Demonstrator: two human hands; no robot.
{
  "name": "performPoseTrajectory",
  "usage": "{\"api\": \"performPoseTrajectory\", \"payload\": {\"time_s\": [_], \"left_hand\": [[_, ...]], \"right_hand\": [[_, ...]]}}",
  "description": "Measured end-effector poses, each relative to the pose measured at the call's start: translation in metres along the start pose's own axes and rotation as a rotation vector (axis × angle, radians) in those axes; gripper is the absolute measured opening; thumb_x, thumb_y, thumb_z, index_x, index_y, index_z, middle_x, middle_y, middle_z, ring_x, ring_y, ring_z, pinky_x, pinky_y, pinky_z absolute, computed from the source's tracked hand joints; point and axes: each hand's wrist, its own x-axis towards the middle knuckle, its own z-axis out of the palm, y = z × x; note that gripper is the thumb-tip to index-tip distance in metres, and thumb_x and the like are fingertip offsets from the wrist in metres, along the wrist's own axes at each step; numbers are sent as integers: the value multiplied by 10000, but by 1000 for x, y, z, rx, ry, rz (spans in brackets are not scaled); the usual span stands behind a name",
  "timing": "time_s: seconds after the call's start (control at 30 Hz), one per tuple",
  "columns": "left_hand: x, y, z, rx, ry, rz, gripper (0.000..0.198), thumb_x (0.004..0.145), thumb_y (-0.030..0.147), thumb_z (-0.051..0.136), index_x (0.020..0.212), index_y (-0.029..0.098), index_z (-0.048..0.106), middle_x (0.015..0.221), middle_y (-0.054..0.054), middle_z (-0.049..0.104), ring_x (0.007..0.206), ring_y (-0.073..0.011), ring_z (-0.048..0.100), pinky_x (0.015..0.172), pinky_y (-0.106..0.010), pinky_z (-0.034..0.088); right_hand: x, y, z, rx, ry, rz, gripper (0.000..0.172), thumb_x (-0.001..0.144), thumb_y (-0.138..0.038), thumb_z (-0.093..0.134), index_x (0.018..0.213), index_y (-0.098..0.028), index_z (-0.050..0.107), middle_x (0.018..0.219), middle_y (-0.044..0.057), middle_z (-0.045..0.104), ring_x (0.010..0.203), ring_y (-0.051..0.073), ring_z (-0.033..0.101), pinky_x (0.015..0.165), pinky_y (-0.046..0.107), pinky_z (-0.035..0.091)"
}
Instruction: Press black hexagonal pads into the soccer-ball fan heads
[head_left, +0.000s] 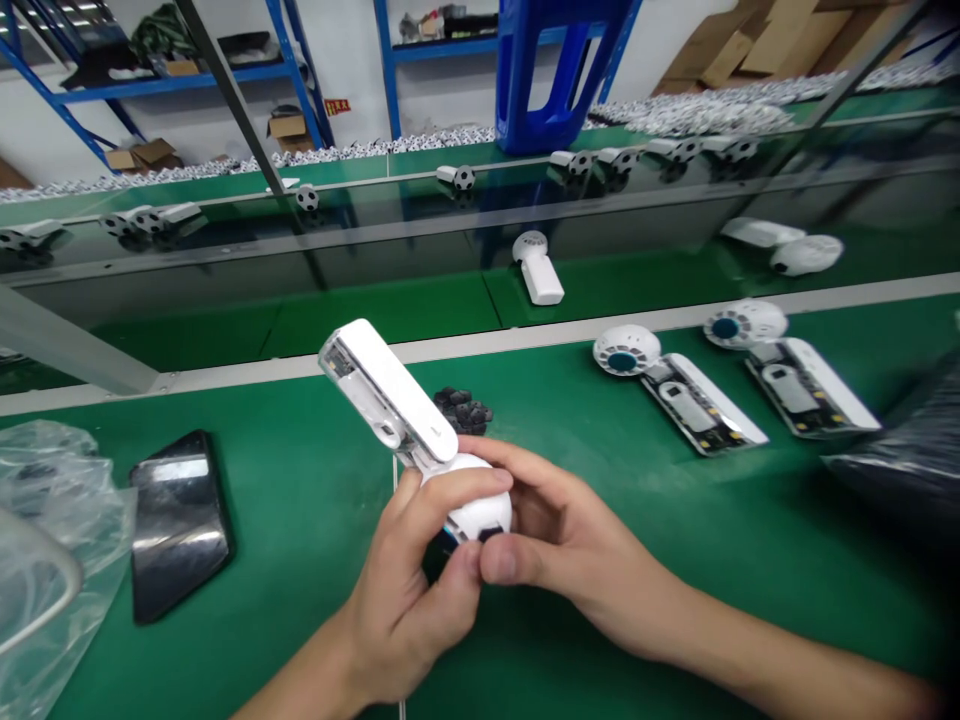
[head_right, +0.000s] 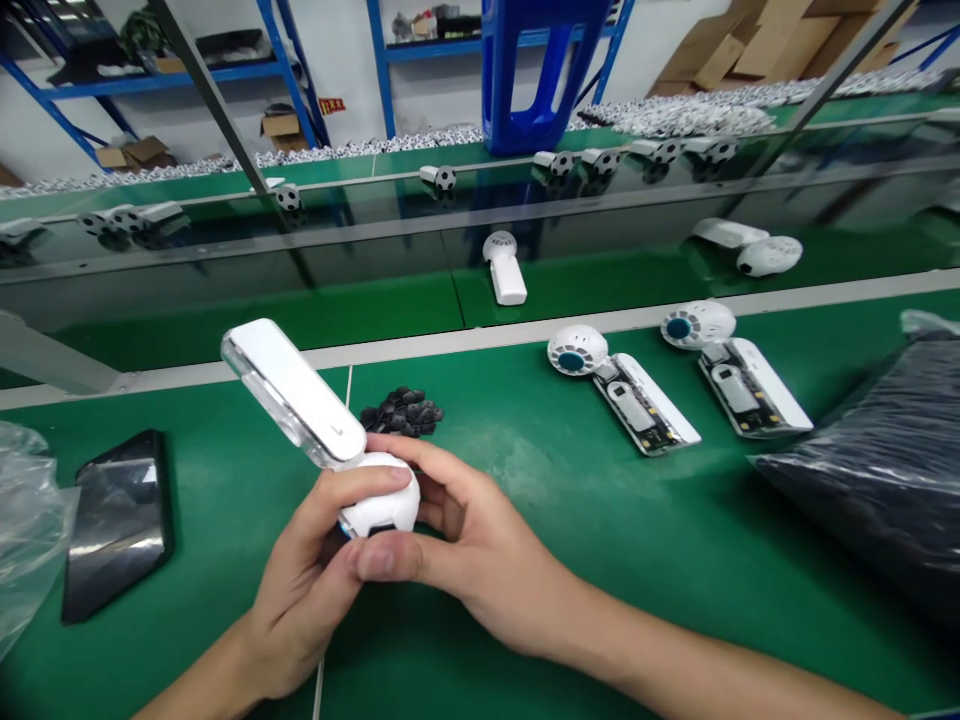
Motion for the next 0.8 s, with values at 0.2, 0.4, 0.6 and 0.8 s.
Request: {"api": "performPoseTrajectory", "payload": {"time_s": [0.2, 0.4, 0.6, 0.8], "left_hand": [[-1, 5, 7, 41, 53, 98, 380, 1114, 525, 553, 1437, 354, 657, 1133, -59, 662, 977, -248, 677, 887, -380, 566], [-6, 9, 16, 180, 188, 148, 317, 994, 394, 794, 1292, 348, 696, 1017, -4, 611, 760, -162, 593, 721, -299, 535], [-7, 0, 20, 131, 196, 74, 383, 991, 391, 805, 1354, 367, 685, 1166, -27, 670, 946, -212, 660, 900, -340, 566], [-12, -8, 28, 2, 348, -111, 347, 1067, 305, 697, 1401, 381, 637, 1344, -33, 660, 1177, -234, 664, 986, -321, 556]], "right_hand": [[-3, -5, 8, -61, 32, -38, 581, 895, -165, 925, 1370, -468, 781, 1291, -57, 830, 1147, 124, 793, 969, 192, 638], [-11, -1, 19, -281, 105, -217, 633, 914, -80, 822, 1419, -458, 765, 1400, -31, 786, 1304, 203, 742, 1170, 361, 582], [10, -17, -15, -394, -93, -70, 658, 900, -284, 916, 1517, -337, 694, 1431, 56, 773, 1304, 252, 758, 1050, 368, 648], [50, -31, -88, -885, 86, -256, 423, 908, -351, 905, 1318, -306, 813, 1311, 93, 819, 1324, 328, 673, 1209, 595, 485]]}}
